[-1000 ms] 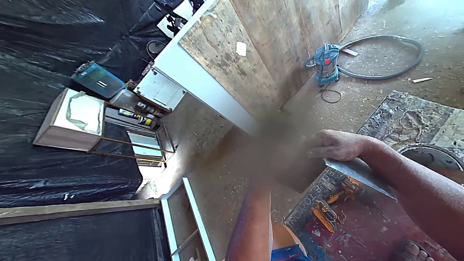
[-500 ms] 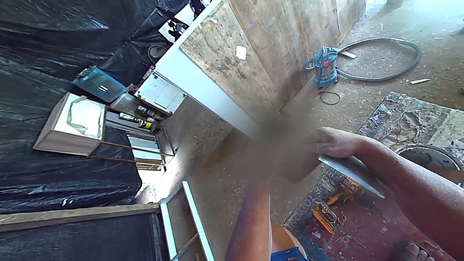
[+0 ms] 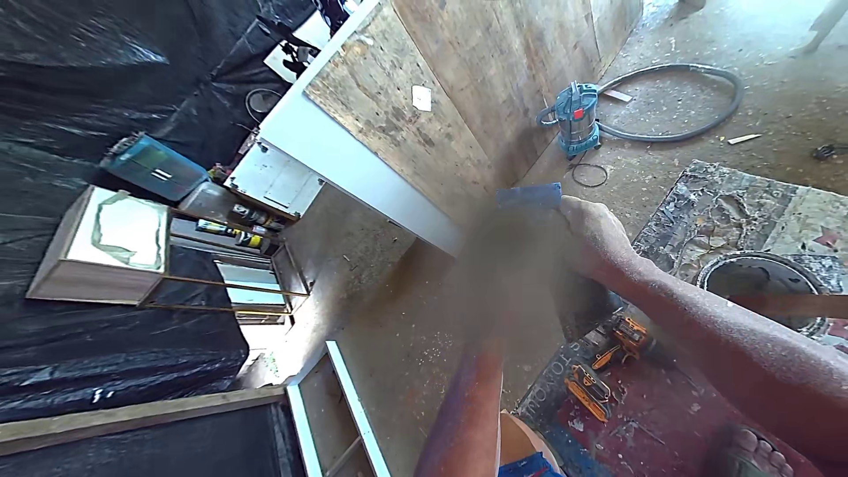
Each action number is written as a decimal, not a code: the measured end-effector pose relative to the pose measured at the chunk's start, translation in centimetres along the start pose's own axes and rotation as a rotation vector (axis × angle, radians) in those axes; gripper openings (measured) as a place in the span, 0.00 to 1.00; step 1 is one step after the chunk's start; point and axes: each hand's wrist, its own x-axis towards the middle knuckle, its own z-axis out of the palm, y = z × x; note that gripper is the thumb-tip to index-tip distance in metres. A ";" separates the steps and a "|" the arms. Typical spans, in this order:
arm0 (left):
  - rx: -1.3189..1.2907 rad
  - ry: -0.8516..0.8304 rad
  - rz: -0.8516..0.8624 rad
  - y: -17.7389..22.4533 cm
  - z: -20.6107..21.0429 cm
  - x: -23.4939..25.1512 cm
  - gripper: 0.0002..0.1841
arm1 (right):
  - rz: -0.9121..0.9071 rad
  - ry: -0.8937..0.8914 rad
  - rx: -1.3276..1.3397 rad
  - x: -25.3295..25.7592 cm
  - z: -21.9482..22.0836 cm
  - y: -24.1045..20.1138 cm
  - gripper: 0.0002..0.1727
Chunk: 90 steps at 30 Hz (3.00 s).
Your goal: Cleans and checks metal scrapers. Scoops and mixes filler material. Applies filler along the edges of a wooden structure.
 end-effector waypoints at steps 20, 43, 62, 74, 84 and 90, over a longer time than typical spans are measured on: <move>0.224 -0.333 -0.312 -4.3 -5.0 2.1 0.48 | 0.004 -0.027 1.091 1.3 0.3 3.0 0.18; 0.665 0.006 0.136 0.0 2.3 -0.6 0.44 | -0.281 0.411 0.740 1.1 -12.9 8.3 0.17; 0.501 -0.289 0.064 -2.2 2.6 -1.1 0.21 | -0.156 0.041 0.726 -1.5 -15.8 6.6 0.09; -0.113 -0.214 -0.169 -4.8 1.8 0.5 0.19 | 0.722 -0.576 1.152 -34.6 -5.1 35.3 0.07; -0.427 -0.069 -0.395 -3.4 12.2 1.0 0.15 | 0.866 -0.145 0.238 -25.3 -3.5 36.4 0.08; -0.410 -0.057 -0.477 -3.5 12.9 -1.0 0.17 | 0.724 0.093 0.269 -22.5 -5.8 37.1 0.31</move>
